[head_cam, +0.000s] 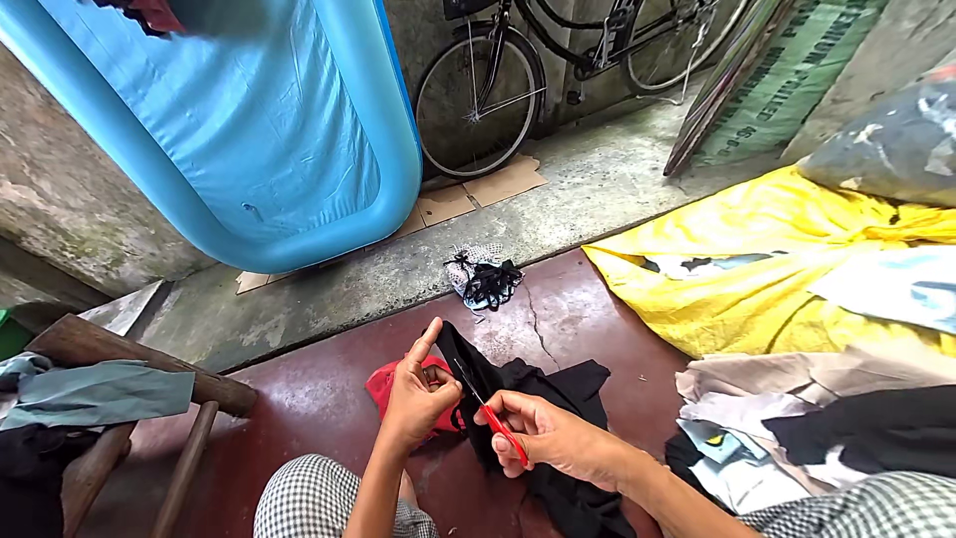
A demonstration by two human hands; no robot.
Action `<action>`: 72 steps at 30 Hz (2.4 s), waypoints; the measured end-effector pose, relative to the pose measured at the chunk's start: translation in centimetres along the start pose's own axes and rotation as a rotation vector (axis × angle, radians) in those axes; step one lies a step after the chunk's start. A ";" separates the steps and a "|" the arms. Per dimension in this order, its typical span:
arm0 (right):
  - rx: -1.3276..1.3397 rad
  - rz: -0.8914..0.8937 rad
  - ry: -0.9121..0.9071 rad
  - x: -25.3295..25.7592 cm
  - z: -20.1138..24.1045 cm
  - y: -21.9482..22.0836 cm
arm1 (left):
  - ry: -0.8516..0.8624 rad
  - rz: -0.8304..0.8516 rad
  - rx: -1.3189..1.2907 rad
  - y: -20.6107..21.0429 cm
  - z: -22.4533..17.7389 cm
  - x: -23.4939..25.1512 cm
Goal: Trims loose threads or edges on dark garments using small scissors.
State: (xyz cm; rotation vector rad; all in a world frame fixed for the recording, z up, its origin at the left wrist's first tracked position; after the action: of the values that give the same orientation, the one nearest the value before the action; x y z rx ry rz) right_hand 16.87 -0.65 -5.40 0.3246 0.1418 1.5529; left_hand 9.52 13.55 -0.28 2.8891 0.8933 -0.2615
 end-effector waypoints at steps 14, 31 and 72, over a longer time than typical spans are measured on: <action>0.086 -0.031 -0.028 0.3 -0.1 -0.2 | 0.014 0.046 0.002 1.4 0.3 -0.4; 0.038 -0.090 -0.022 0.4 0.2 -1.1 | 0.020 0.083 0.115 2.3 1.2 -0.7; -0.710 -0.124 0.103 -0.8 -1.1 -3.4 | -0.175 -0.340 -0.227 -2.0 4.8 2.4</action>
State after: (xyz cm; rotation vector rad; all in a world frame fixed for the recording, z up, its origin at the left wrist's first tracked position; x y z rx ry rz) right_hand 19.79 -1.25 -7.57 -0.3190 -0.3028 1.3986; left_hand 9.72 15.84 -5.55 2.4556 1.2848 -0.4047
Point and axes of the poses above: each hand's wrist, its own x-axis towards the middle knuckle, its own y-axis out of the palm, z = x × y, the point moved 9 cm from there along x, towards the middle knuckle, and after that the axes turned 15 degrees about -y, right-handed, at the moved point
